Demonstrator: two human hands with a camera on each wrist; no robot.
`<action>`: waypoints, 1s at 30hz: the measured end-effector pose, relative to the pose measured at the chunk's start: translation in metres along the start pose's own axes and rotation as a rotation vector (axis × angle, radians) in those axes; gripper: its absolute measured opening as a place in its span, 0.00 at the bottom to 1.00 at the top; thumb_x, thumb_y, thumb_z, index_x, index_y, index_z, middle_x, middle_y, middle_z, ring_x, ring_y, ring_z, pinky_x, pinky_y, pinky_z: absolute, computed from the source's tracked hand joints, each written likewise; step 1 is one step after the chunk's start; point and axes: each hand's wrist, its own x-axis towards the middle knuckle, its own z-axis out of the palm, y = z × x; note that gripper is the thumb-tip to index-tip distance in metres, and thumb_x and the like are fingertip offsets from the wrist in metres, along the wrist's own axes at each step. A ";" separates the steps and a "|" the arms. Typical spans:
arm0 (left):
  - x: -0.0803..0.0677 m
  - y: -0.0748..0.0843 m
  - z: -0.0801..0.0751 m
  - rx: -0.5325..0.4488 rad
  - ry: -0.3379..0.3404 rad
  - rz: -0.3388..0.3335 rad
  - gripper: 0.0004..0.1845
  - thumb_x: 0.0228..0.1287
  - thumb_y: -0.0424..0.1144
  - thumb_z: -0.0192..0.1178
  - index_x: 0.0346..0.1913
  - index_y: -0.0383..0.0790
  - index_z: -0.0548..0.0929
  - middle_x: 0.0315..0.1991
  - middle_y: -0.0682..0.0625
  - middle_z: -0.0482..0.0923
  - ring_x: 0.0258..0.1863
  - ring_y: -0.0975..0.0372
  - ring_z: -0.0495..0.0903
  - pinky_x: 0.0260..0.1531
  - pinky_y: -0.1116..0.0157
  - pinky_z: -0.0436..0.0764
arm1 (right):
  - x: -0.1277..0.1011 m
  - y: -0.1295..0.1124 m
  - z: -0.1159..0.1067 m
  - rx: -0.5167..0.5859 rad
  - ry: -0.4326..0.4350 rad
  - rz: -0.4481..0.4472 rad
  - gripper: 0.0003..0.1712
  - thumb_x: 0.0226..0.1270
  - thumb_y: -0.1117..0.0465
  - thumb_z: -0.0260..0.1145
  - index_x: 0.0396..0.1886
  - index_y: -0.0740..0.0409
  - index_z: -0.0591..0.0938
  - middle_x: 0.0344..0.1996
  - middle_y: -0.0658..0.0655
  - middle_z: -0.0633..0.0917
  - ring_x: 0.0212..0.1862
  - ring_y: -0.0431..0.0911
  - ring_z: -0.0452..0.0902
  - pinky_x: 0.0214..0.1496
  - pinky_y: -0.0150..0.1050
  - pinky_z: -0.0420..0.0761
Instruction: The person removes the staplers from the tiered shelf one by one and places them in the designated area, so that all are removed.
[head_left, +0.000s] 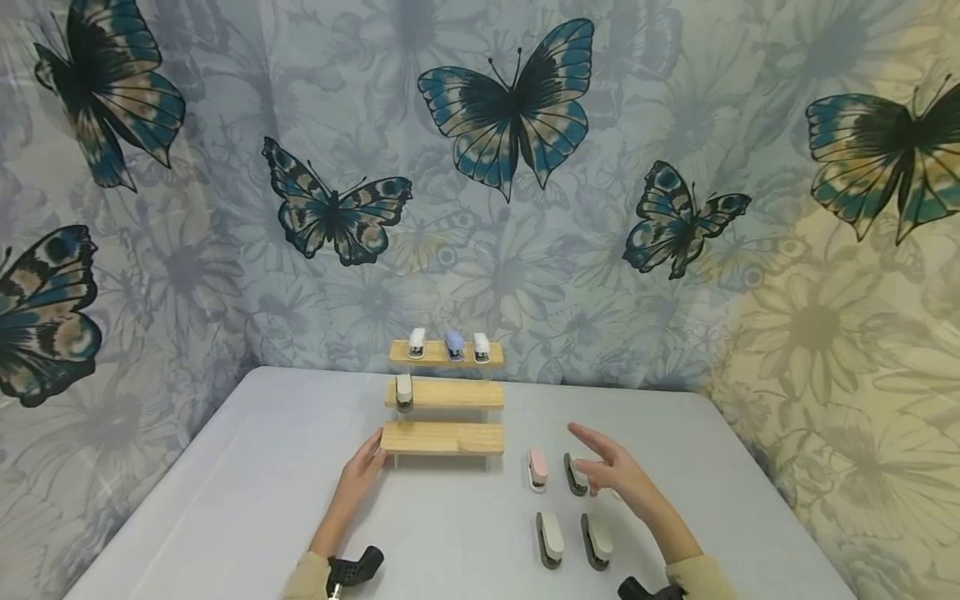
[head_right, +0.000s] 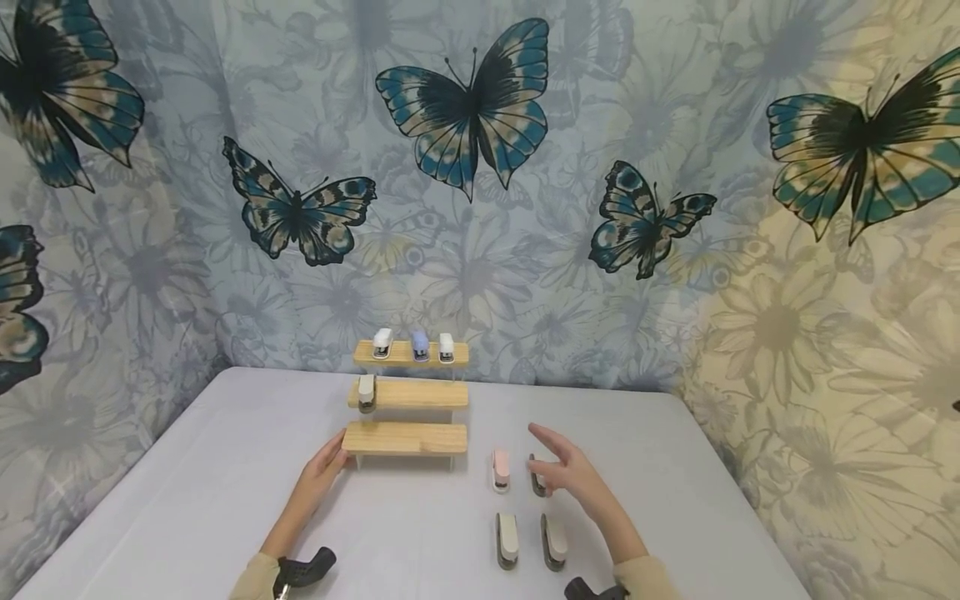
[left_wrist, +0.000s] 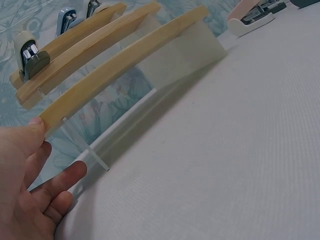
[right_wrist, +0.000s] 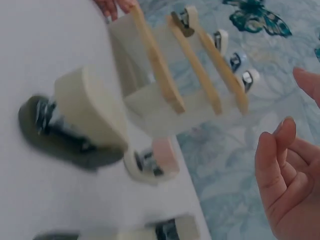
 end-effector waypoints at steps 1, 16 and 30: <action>0.000 0.000 0.000 -0.002 -0.006 0.006 0.26 0.54 0.48 0.46 0.54 0.39 0.59 0.54 0.47 0.56 0.50 0.57 0.58 0.45 0.65 0.63 | 0.005 -0.003 0.004 -0.009 -0.010 -0.010 0.28 0.57 0.63 0.49 0.57 0.47 0.54 0.57 0.54 0.51 0.17 0.50 0.62 0.18 0.44 0.70; -0.002 0.001 0.000 -0.040 -0.015 0.012 0.25 0.54 0.46 0.47 0.54 0.40 0.60 0.54 0.47 0.56 0.50 0.59 0.58 0.45 0.67 0.63 | 0.067 -0.011 0.045 0.061 -0.050 -0.085 0.30 0.54 0.58 0.53 0.57 0.50 0.54 0.56 0.53 0.53 0.16 0.53 0.62 0.21 0.51 0.71; -0.003 0.001 -0.001 0.013 0.000 0.015 0.26 0.54 0.49 0.45 0.55 0.42 0.60 0.54 0.50 0.56 0.50 0.59 0.58 0.45 0.66 0.63 | 0.121 0.002 0.075 0.084 -0.020 0.051 0.32 0.49 0.50 0.56 0.55 0.50 0.58 0.53 0.49 0.59 0.40 0.49 0.65 0.33 0.42 0.72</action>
